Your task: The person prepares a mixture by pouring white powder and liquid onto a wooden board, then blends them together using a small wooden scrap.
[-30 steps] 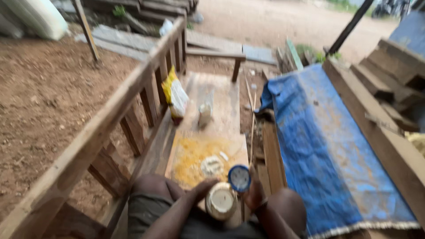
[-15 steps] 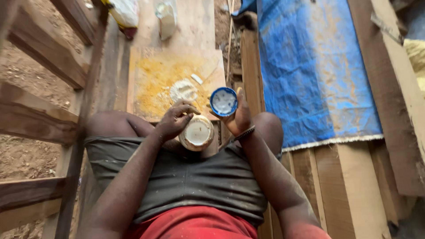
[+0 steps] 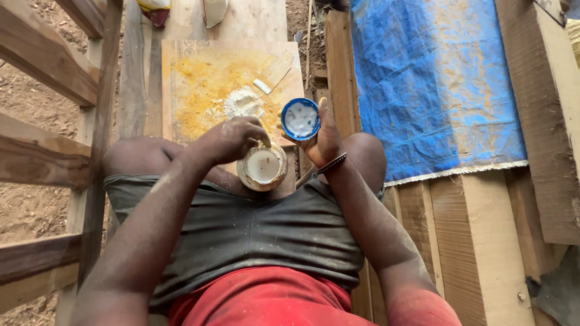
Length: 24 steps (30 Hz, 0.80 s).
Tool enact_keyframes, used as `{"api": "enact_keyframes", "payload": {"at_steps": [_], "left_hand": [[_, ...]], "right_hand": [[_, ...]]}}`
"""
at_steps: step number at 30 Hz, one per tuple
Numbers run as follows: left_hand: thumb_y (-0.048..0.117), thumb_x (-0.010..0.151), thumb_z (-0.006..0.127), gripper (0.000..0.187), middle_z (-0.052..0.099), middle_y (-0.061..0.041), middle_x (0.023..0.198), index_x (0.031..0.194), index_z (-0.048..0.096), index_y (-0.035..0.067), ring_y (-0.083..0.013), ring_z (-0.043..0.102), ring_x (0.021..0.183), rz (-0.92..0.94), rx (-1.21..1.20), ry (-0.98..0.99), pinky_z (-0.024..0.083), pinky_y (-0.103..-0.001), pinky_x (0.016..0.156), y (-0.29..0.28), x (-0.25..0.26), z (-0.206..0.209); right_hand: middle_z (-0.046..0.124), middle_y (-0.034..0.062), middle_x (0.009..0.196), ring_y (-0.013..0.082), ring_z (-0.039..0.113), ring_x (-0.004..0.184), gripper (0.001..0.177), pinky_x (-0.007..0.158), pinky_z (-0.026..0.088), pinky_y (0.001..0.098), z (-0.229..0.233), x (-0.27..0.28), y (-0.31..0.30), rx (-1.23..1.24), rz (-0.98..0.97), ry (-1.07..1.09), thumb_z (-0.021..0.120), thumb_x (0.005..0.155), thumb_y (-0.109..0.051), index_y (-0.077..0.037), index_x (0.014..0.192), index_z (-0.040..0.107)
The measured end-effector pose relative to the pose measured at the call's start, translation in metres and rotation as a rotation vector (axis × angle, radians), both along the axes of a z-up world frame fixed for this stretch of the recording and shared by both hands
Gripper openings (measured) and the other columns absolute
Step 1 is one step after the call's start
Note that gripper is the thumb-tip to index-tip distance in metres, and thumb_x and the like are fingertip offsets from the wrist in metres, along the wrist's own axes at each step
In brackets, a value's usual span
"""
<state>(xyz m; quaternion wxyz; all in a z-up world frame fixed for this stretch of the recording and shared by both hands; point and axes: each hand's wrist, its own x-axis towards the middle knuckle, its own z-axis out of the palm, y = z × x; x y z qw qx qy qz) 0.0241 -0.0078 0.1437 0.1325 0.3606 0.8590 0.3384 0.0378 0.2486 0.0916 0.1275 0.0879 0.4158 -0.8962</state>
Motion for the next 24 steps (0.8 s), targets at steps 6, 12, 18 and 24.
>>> {"api": "enact_keyframes", "payload": {"at_steps": [6,12,18,24], "left_hand": [[0.008,0.094,0.069,0.005,0.071,-0.004,0.102,0.092,0.072,0.012,-0.0231,0.070,0.094,-0.010,-0.132,0.040,0.058,-0.038,0.080,0.003,-0.002,0.015],[0.001,0.084,0.070,0.015,0.068,-0.006,0.099,0.095,0.066,0.011,-0.0263,0.068,0.092,0.027,-0.002,0.131,0.057,-0.040,0.074,-0.001,0.007,-0.001],[-0.002,0.091,0.064,0.011,0.065,-0.007,0.094,0.096,0.060,0.008,-0.0246,0.068,0.089,0.106,0.232,0.114,0.058,-0.038,0.077,-0.014,0.015,-0.020],[-0.003,0.085,0.066,0.012,0.066,-0.011,0.091,0.092,0.061,0.006,-0.0269,0.066,0.086,0.095,0.299,0.179,0.055,-0.040,0.072,-0.018,0.018,-0.018]], "right_hand": [[0.065,0.0184,0.133,0.0377,0.066,0.120,0.078,0.096,0.058,0.0549,-0.003,-0.001,0.004,0.005,0.008,0.009,0.046,0.097,-0.069,-0.004,0.140,0.053],[0.065,0.0177,0.134,0.0339,0.067,0.121,0.078,0.098,0.058,0.0554,0.001,-0.003,0.006,0.038,0.004,0.022,0.044,0.098,-0.070,-0.005,0.140,0.054],[0.066,0.0184,0.133,0.0369,0.067,0.121,0.080,0.099,0.057,0.0530,0.001,-0.004,0.008,0.038,0.047,0.029,0.042,0.097,-0.071,-0.005,0.140,0.055],[0.066,0.0183,0.133,0.0383,0.067,0.120,0.080,0.098,0.057,0.0525,-0.001,-0.007,0.007,0.051,0.049,0.021,0.042,0.096,-0.072,-0.006,0.140,0.054]]}}
